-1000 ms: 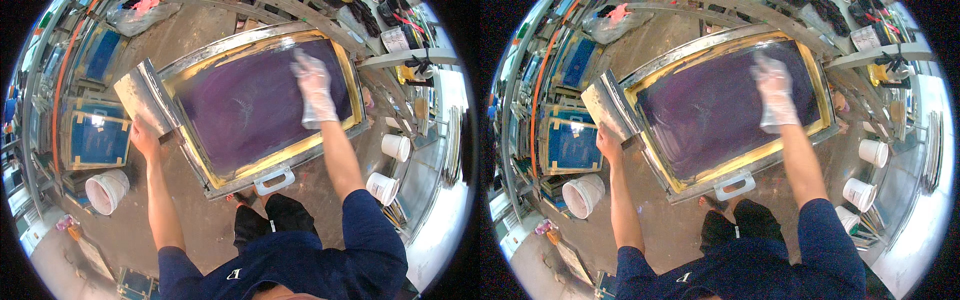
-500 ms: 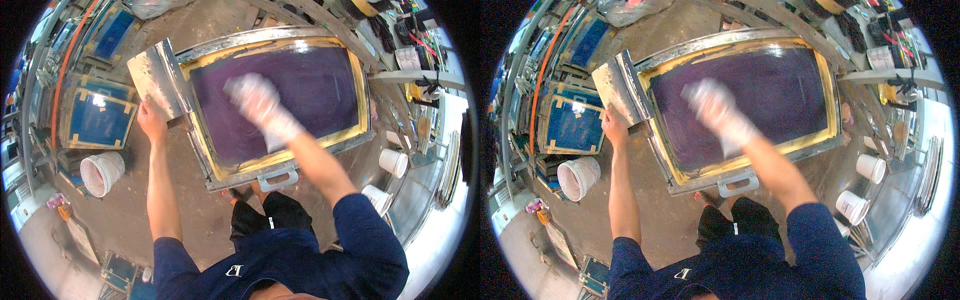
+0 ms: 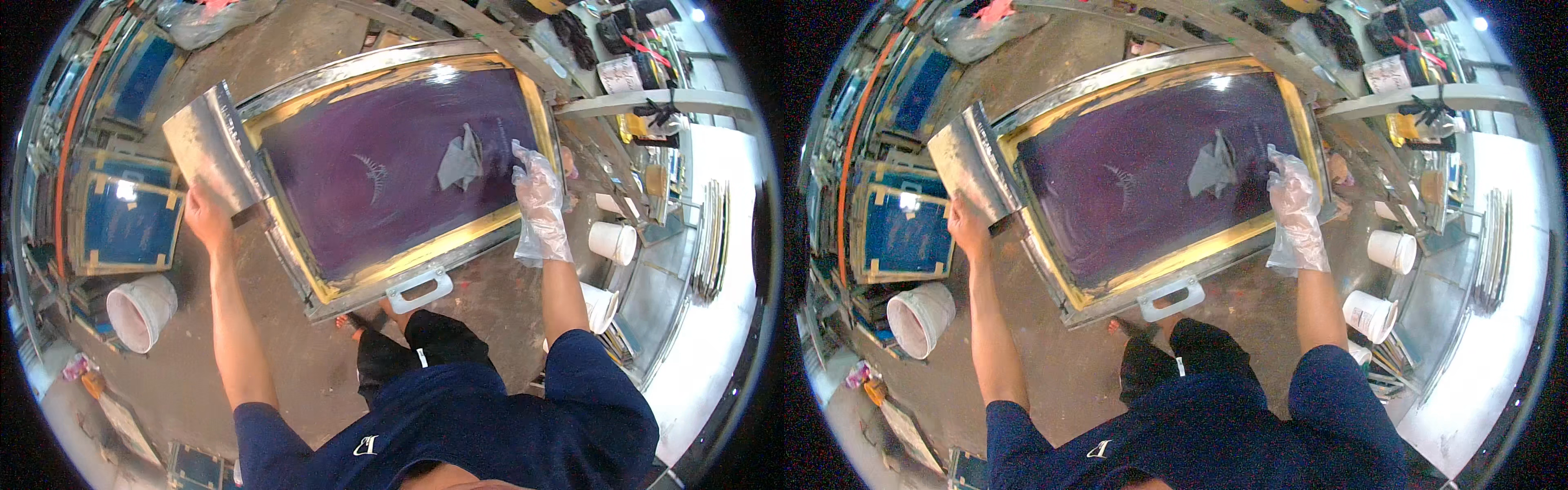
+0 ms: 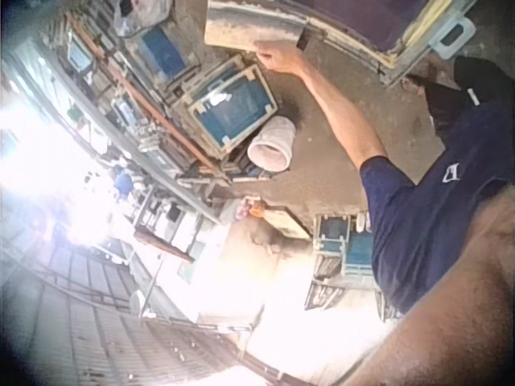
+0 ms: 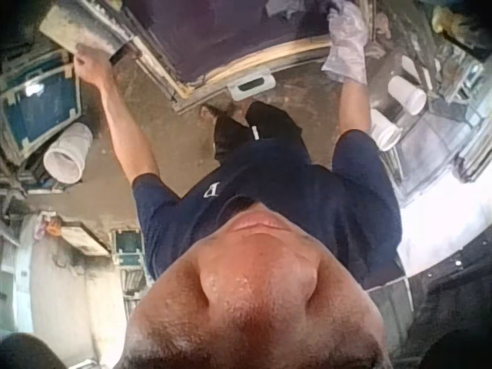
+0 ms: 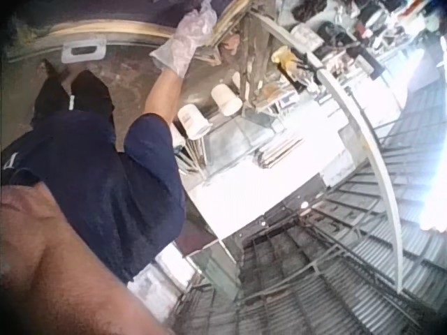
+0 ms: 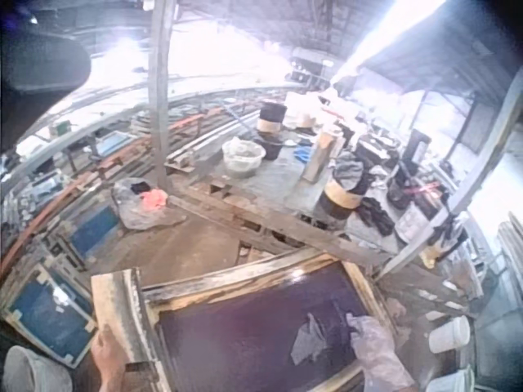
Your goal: The person pours a dark liquid from a blue container onto a rectangular screen frame and spreads it evenly with a squeegee. After coating, the person puts on a disposable glove and wipes the screen surface with a cloth.
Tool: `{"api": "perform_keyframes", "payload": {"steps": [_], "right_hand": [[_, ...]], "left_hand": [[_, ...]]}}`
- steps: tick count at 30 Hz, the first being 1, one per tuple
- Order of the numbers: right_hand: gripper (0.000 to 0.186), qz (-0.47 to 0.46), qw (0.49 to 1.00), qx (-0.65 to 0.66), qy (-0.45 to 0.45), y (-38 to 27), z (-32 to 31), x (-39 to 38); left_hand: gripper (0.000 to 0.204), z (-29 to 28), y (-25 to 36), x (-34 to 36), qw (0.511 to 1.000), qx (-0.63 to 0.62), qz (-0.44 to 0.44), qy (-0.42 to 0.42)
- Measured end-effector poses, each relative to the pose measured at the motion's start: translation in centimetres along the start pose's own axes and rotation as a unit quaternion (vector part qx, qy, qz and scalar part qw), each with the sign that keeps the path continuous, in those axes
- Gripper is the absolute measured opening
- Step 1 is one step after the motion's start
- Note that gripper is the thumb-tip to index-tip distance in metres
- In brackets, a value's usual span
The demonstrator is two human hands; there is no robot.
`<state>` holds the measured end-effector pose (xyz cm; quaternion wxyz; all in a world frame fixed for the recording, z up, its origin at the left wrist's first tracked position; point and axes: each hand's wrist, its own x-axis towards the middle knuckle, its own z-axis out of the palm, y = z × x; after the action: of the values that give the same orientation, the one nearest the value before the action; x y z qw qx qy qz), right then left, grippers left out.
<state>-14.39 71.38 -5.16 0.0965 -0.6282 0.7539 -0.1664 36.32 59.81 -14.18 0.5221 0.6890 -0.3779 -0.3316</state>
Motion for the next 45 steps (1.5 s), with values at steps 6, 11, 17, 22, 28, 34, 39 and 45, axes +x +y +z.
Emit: {"api": "perform_keyframes", "payload": {"steps": [6,11,17,22,28,34,39,45], "right_hand": [[0.064,-0.025,1.0,-0.013,-0.004,-3.6,3.3,-0.3],[0.049,-0.102,0.984,-0.09,0.115,-1.3,8.7,1.5],[0.033,-0.007,0.974,0.027,0.224,3.7,7.6,11.1],[0.022,-0.146,0.97,-0.093,0.168,-9.8,19.3,13.8],[0.023,-0.276,0.894,0.318,0.154,-27.9,22.5,9.9],[0.016,-0.23,0.949,0.163,0.143,-17.6,27.3,13.5],[0.014,-0.355,0.864,0.319,0.159,-27.5,23.6,9.7],[0.011,-0.318,0.918,0.239,-0.002,-23.5,22.6,12.2]], "left_hand": [[0.042,-1.2,-1.5,0.9,0.999,0.009,-0.024,-0.023],[0.041,-0.5,-0.9,0.6,1.0,0.026,0.004,-0.006],[0.04,-0.9,-1.4,0.3,1.0,-0.027,0.005,-0.004],[0.035,-0.1,-0.5,0.1,0.993,-0.113,-0.014,0.015],[0.039,0.1,0.5,-0.7,0.995,-0.091,-0.005,0.046],[0.042,0.7,-0.7,-0.3,0.996,-0.078,0.014,0.051],[0.043,-0.1,-1.1,-0.5,0.992,-0.114,0.016,0.05],[0.042,0.1,-1.5,0.1,0.991,-0.134,-0.018,0.023]]}}
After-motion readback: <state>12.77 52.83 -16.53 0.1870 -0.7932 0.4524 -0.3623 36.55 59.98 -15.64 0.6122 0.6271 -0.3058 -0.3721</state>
